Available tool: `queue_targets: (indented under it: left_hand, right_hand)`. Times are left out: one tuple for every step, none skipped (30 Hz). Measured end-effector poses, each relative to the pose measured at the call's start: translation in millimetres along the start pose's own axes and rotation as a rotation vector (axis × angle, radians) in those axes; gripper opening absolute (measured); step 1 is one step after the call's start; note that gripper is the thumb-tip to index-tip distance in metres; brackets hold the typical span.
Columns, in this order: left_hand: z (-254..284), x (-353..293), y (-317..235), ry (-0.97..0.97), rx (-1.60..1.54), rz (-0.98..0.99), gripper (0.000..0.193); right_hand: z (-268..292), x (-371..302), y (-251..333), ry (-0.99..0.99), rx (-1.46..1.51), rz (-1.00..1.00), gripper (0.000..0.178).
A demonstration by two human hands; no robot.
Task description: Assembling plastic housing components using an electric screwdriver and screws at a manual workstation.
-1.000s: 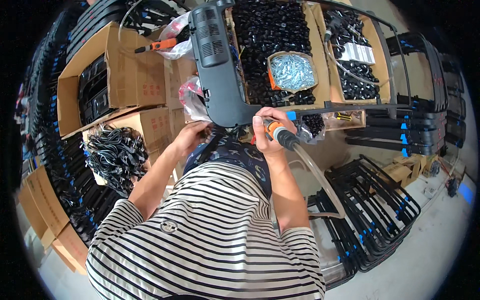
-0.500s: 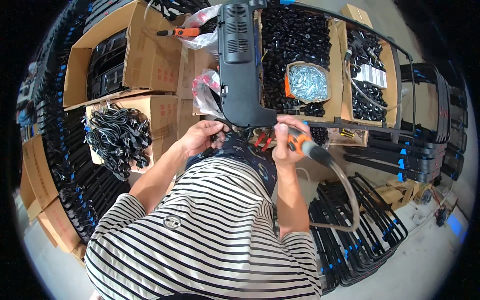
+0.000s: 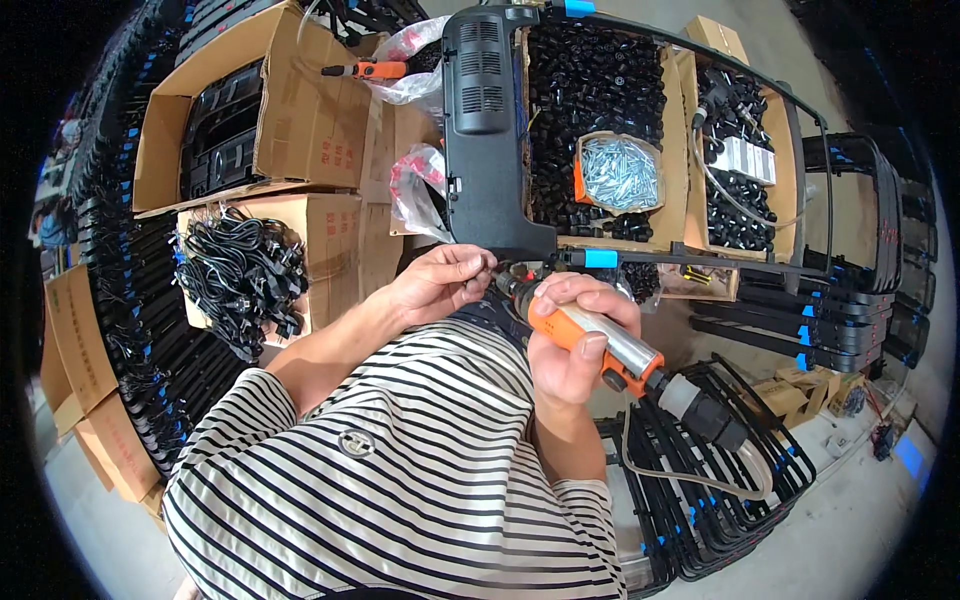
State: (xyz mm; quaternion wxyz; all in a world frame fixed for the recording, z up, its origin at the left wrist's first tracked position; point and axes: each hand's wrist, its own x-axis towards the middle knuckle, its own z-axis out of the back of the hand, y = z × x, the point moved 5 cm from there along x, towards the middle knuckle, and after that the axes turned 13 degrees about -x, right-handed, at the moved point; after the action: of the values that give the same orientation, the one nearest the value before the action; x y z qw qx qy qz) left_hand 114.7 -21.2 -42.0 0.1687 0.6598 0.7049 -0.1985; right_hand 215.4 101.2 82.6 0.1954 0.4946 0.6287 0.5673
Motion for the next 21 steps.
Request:
queue_targets:
  left_hand:
    - [0,0,2,-0.001,-0.007,-0.006,0.022]
    - [1,1,3,-0.001,-0.014,-0.013,0.022]
    - [2,1,3,-0.002,-0.021,-0.021,0.022]
    - [3,1,2,-0.003,-0.022,-0.024,0.022]
    - [4,1,0,0.003,-0.012,-0.020,0.021]
    - [6,1,1,0.009,-0.007,-0.015,0.021]
    - [8,1,1,0.014,-0.002,-0.010,0.021]
    - [10,1,1,0.013,-0.008,-0.014,0.021]
    - [13,3,0,0.013,0.004,0.012,0.022]
    - [16,5,0,0.014,0.015,0.036,0.023]
    - [18,5,1,0.015,0.025,0.060,0.024]
    - [18,5,2,0.015,0.014,0.052,0.024]
    - [21,6,3,-0.052,0.040,0.058,0.024]
    - [24,6,4,-0.118,0.065,0.062,0.024]
    - [28,5,5,-0.185,0.089,0.067,0.024]
    - [34,4,4,-0.183,0.080,0.059,0.024]
    - [49,2,1,-0.239,0.107,0.006,0.025]
    - [60,-3,-3,-0.296,0.136,-0.043,0.026]
    - [70,-8,-8,-0.353,0.165,-0.091,0.027]
    - [78,-12,-11,-0.351,0.158,-0.094,0.027]
    - [83,-19,-16,-0.395,0.133,-0.117,0.025]
  right_hand:
    - [0,0,0,0.000,0.001,0.001,0.036]
    - [1,0,0,-0.008,0.004,-0.009,0.036]
    - [1,0,-1,-0.015,0.008,-0.020,0.036]
    - [1,0,-2,-0.021,0.012,-0.030,0.036]
    - [0,1,-3,-0.018,0.014,-0.031,0.036]
    - [1,0,-5,-0.025,0.020,-0.042,0.037]
    - [2,0,-7,-0.030,0.026,-0.054,0.037]
    - [2,0,-9,-0.034,0.032,-0.067,0.037]
    - [1,0,-12,-0.027,0.031,-0.072,0.037]
    - [0,-1,-15,-0.033,0.027,-0.078,0.037]
    - [0,-1,-19,-0.038,0.021,-0.084,0.036]
    - [-1,-1,-23,-0.042,0.015,-0.091,0.036]
    - [-2,0,-28,-0.032,0.014,-0.095,0.036]
    - [-3,2,-34,-0.013,-0.016,-0.062,0.033]
    - [-4,3,-39,0.007,-0.044,-0.029,0.031]
    - [-4,2,-44,0.026,-0.072,0.006,0.029]
    - [-4,1,-50,0.038,-0.071,0.005,0.029]
    - [-3,-1,-57,0.047,-0.107,-0.016,0.027]
    - [-2,-4,-64,0.055,-0.144,-0.035,0.025]
    - [0,-6,-70,0.063,-0.182,-0.055,0.024]
    - [1,-9,-74,0.071,-0.185,-0.058,0.024]
